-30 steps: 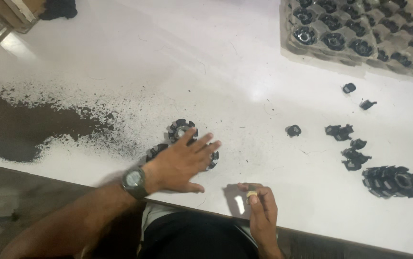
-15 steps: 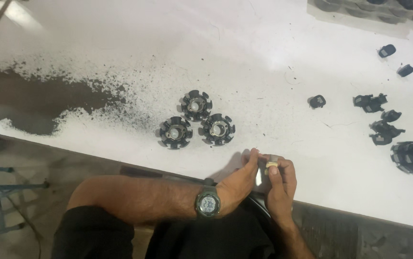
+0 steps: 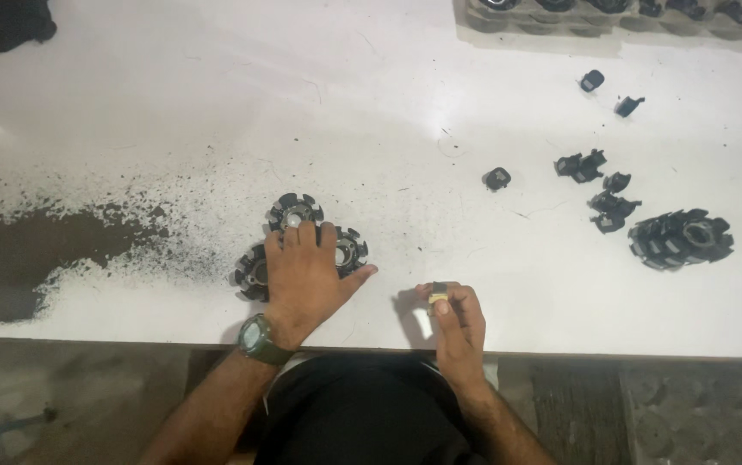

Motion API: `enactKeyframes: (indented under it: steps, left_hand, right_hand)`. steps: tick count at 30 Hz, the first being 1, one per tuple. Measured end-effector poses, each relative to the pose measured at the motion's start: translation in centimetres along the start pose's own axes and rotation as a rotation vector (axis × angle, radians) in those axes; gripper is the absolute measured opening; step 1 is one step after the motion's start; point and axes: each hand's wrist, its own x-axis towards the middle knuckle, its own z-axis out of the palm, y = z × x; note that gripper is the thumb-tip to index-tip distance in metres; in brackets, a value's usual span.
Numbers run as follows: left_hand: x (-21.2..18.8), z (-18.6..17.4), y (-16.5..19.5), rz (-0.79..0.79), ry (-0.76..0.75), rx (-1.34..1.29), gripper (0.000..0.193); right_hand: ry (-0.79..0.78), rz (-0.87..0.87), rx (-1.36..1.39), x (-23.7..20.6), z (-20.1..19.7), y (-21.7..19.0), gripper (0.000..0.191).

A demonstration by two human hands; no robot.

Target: The person sits at a white workbench assembling small black plastic roller components onto circular wheel hubs. They pick up individual parts, press them into place on a hub by hand, and set completed hubs aside with others on the table.

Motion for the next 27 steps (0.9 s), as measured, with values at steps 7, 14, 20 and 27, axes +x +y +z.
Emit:
enactKeyframes:
  steps: [7,14,20,27]
  left_hand:
    - [-0.7,3.3,-0.1,0.266,0.067,-0.135,0.078]
    - [-3.0,3.4,-1.1,0.581,-0.313,-0.692,0.092]
    - [-4.5,3.0,-0.6,0.526,0.035,-0.635,0.062]
    - [-7.6,3.4,-0.7,0.173,-0.084,-0.523,0.036]
  right_hand:
    - [-0.012,0.000,-0.077,-0.6,-1.3,-0.4,0.011]
    - [-0.009,0.133,-0.336,-1.1,-1.1,-1.4,0.024]
    - [-0.084,-0.225,-0.728,-1.3,1.2,-2.9,0.023]
    - [-0.076,-0.303,-0.825,-0.7,1.8,-3.0,0.022]
